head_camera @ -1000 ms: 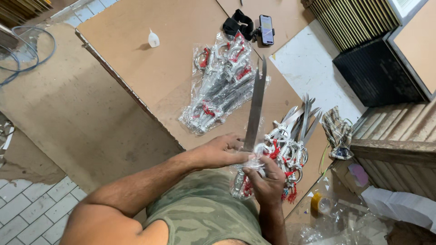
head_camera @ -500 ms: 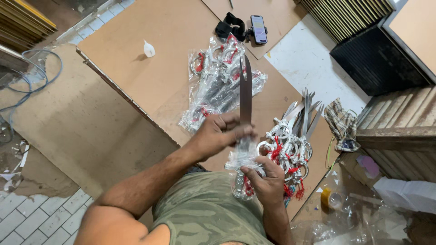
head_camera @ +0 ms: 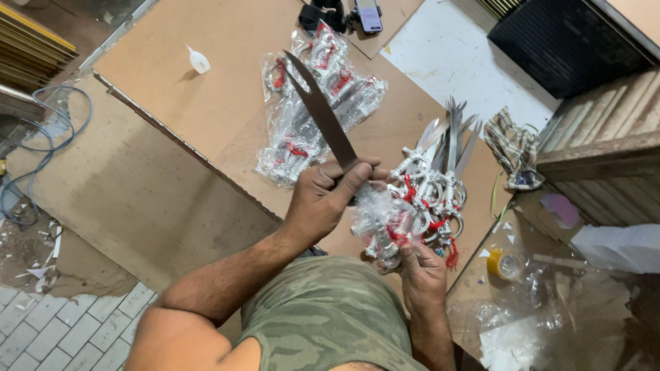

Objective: The person wraps decorative silver swords with red tassels in clear plastic film at a workbench. They take each sword, wind plastic wrap around the blade and hilt, and set the wrapped sword back on the table with the others.

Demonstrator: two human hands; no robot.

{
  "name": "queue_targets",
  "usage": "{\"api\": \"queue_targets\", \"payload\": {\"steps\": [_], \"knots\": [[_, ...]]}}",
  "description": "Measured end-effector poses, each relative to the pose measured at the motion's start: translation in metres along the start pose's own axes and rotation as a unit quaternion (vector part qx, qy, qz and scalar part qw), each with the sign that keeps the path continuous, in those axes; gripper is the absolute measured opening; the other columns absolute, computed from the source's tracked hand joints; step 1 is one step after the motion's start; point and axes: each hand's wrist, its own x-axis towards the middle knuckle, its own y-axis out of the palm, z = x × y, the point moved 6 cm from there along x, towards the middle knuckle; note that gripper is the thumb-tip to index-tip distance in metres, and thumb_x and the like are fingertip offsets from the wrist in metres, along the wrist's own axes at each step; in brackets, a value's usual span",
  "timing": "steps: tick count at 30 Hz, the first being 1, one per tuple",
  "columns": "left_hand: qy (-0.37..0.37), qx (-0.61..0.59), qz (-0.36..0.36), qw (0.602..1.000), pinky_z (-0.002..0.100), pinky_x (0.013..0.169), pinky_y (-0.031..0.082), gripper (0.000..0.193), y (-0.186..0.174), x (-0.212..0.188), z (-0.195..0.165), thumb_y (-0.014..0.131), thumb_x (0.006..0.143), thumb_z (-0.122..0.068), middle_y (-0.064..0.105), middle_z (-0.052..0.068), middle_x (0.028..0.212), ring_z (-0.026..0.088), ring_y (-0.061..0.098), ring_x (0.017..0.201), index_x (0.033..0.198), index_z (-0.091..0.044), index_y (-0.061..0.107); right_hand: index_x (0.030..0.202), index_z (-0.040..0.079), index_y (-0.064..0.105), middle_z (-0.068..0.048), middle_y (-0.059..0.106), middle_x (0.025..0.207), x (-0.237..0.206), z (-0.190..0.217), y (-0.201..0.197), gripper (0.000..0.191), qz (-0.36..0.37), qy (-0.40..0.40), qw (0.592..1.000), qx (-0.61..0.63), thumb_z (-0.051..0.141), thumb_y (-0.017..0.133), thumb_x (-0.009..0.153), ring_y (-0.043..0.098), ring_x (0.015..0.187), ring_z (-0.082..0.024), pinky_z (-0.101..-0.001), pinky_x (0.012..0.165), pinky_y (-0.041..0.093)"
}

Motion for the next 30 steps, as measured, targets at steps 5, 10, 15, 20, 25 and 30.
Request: {"api": "queue_targets", "payload": {"steps": [5,10,15,20,25,30], "knots": [[-0.023,0.028,-0.088,0.995,0.035,0.078,0.068,0.031,0.024,-0.012,0.003,0.057,0.104,-0.023,0.079,0.013,0.110,0.020,0.079,0.097,0.119,0.001,0.069,0.120,-0.009,0.074,-0.012,0.067,0.081,-0.042,0.032,-0.071,0.029,-0.039,-0.051,0.995,-0.079,0.015,0.067,0.107,0.062,0.061,-0.013,-0.0356,0.063,0.063],[0.102,-0.068,-0.225,0.967,0.040,0.085,0.068,0.031,0.019,-0.012,-0.027,0.058,0.110,-0.022,0.074,0.019,0.113,0.027,0.077,0.098,0.125,0.006,0.063,0.110,-0.002,0.070,-0.002,0.080,0.099,-0.109,0.066,-0.216,0.025,-0.324,0.018,0.943,-0.074,0.022,0.065,0.102,0.052,0.051,-0.006,-0.0262,0.048,0.055],[0.123,-0.068,-0.278,0.950,0.035,0.074,0.066,0.034,0.026,-0.028,-0.020,0.059,0.110,-0.023,0.075,0.017,0.109,0.026,0.077,0.084,0.128,0.005,0.060,0.143,-0.004,0.055,-0.008,0.071,0.099,-0.197,0.101,-0.382,0.032,-0.428,-0.161,0.873,0.170,0.009,0.062,0.115,0.068,0.081,-0.017,-0.0404,0.083,0.063],[0.071,-0.014,-0.265,0.962,0.024,0.044,0.049,0.036,0.074,-0.046,0.016,0.057,0.110,-0.027,0.074,0.014,0.098,0.016,0.070,0.063,0.129,0.002,0.062,0.137,-0.002,0.054,-0.015,0.066,0.125,-0.273,0.117,-0.473,0.042,-0.568,-0.293,0.759,0.126,0.026,0.059,0.106,0.068,0.116,-0.029,-0.0422,0.101,0.062],[-0.004,-0.051,-0.207,0.977,0.024,0.048,0.051,0.039,0.124,-0.053,0.054,0.056,0.110,-0.027,0.074,0.014,0.097,0.015,0.069,0.061,0.132,0.005,0.061,0.134,0.005,0.055,-0.010,0.058,0.132,-0.256,0.116,-0.500,0.048,-0.621,-0.169,0.765,0.035,0.032,0.063,0.094,0.062,0.117,-0.027,-0.0466,0.100,0.059],[-0.074,-0.103,-0.147,0.981,0.026,0.050,0.056,0.041,0.164,-0.060,0.086,0.054,0.109,-0.027,0.075,0.014,0.096,0.015,0.069,0.059,0.133,0.006,0.058,0.163,-0.006,0.012,-0.026,0.007,0.160,-0.219,0.142,-0.430,0.097,-0.547,-0.317,0.697,-0.338,0.012,0.071,0.089,0.034,0.140,-0.034,-0.0523,0.115,0.045]]}}
